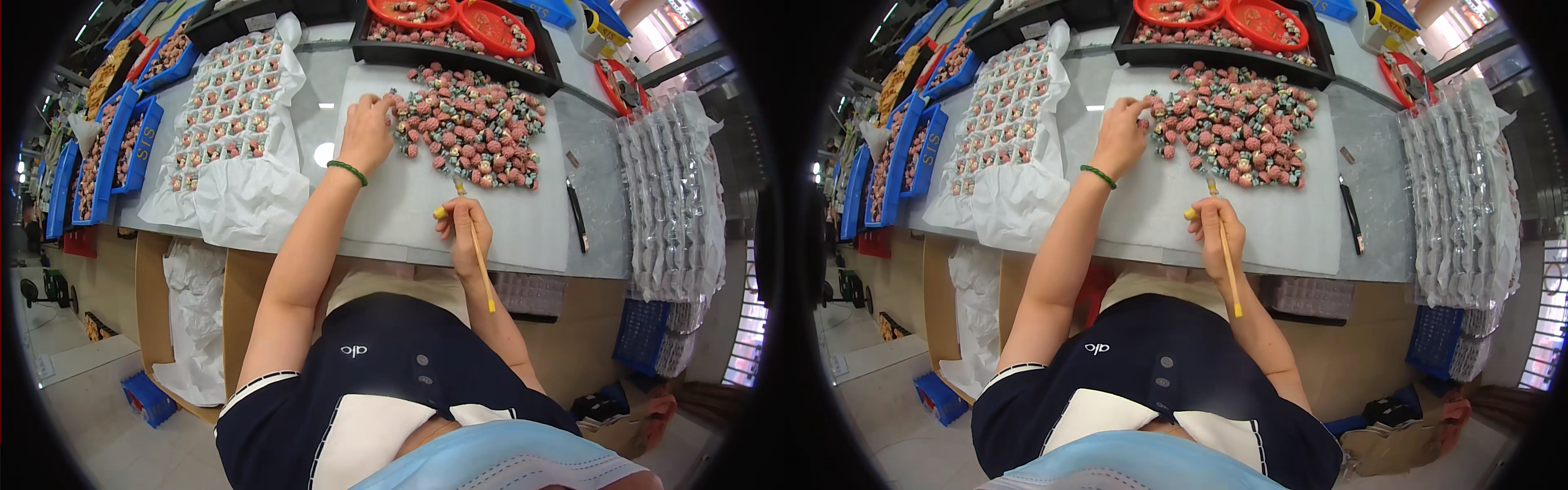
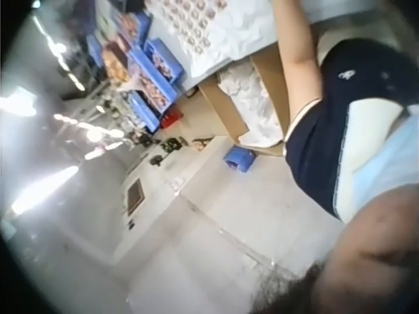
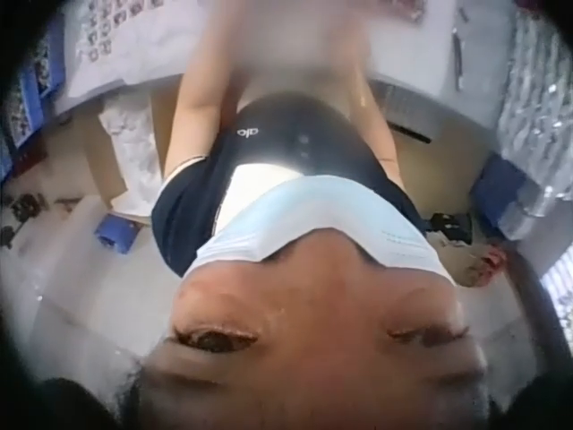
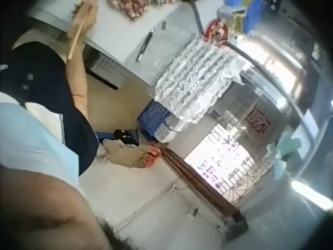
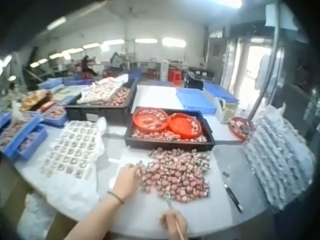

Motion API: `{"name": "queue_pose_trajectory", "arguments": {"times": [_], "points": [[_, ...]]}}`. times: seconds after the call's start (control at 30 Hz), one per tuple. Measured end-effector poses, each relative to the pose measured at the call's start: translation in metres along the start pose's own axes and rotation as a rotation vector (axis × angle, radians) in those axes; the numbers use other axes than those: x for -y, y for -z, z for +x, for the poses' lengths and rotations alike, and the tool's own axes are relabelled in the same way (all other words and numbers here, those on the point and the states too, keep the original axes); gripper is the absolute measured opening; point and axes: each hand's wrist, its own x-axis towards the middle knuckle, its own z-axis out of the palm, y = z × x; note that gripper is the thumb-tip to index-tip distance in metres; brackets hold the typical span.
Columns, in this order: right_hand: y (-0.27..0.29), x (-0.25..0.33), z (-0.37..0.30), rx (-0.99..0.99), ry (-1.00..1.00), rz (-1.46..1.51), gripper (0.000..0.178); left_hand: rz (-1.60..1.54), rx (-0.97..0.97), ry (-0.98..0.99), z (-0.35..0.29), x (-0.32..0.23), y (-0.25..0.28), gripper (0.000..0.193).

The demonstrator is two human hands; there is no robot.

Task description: Inspecting floral toy parts, applying a substance using a stick, and organizing them into compartmentalized trays.

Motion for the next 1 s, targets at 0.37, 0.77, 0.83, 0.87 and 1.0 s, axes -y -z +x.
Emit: {"name": "queue_pose_trajectory", "arguments": {"times": [0.37,0.77,0.83,0.87,1.0], "points": [[-0.003,0.014,-0.006,-0.048,-0.037,0.032,0.018,-0.978,0.276,0.397,-0.032,-0.042,0.042,0.022],[-0.035,-0.014,-0.004,-0.113,0.079,0.143,0.026,-1.577,0.418,0.643,-0.093,-0.038,0.034,0.027],[-0.037,-0.016,-0.002,-0.088,0.072,0.21,0.026,-1.603,0.379,0.709,-0.094,-0.033,0.03,0.027],[-0.038,-0.019,-0.002,-0.089,0.066,0.209,0.026,-1.603,0.379,0.715,-0.096,-0.032,0.029,0.027],[-0.036,-0.024,0.002,-0.091,0.049,0.19,0.026,-1.553,0.376,0.719,-0.096,-0.029,0.024,0.027]]}}
